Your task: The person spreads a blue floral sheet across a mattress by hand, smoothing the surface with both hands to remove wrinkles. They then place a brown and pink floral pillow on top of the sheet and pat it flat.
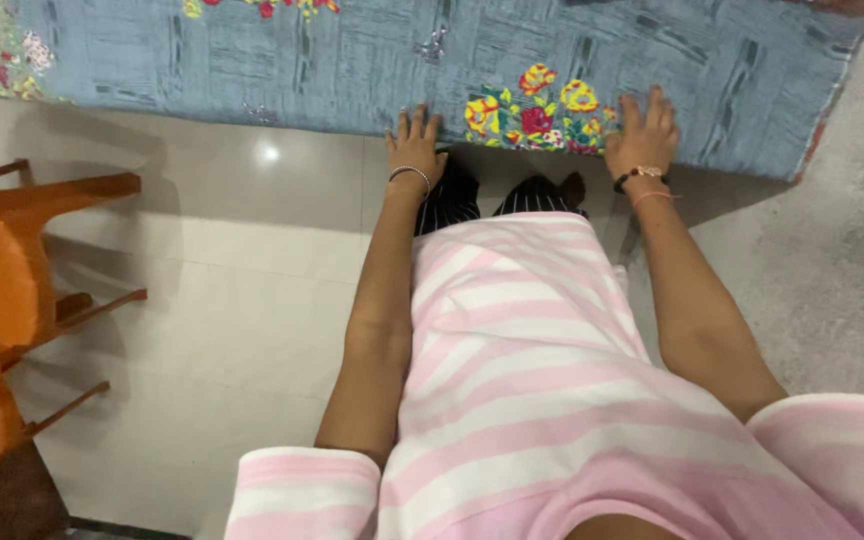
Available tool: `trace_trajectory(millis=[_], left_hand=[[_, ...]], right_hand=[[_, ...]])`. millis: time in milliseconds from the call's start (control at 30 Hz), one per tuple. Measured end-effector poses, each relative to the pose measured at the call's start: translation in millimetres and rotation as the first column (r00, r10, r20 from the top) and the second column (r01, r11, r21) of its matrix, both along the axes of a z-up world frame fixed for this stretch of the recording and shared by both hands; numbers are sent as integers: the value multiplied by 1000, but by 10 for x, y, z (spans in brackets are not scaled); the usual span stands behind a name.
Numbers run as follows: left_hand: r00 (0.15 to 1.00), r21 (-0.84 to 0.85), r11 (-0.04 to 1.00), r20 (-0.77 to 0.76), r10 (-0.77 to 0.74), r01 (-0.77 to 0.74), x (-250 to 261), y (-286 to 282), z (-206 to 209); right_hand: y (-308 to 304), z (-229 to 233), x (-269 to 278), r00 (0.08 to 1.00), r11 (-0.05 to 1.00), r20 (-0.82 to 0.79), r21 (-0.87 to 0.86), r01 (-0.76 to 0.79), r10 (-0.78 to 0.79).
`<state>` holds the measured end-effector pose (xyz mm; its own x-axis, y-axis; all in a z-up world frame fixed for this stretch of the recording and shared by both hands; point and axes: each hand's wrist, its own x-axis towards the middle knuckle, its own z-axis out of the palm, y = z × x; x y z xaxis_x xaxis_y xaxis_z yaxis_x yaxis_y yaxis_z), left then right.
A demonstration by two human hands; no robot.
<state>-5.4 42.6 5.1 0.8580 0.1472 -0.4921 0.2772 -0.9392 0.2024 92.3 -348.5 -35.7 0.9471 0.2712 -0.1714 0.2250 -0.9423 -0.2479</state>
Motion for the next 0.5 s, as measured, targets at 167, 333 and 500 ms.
trace_trajectory(millis=[167, 333, 500], left_hand=[[994, -21, 999, -100, -36, 34, -1, 664, 107], [996, -33, 996, -39, -85, 84, -26, 967, 44], [979, 12, 979, 17, -205, 205, 144, 1014, -40]], right_hand=[[1293, -100, -18, 932, 979, -303, -21, 202, -199], [2264, 196, -442, 879, 964, -404, 179, -198, 255], [2292, 467, -419, 936, 942, -189, 219, -256, 298]])
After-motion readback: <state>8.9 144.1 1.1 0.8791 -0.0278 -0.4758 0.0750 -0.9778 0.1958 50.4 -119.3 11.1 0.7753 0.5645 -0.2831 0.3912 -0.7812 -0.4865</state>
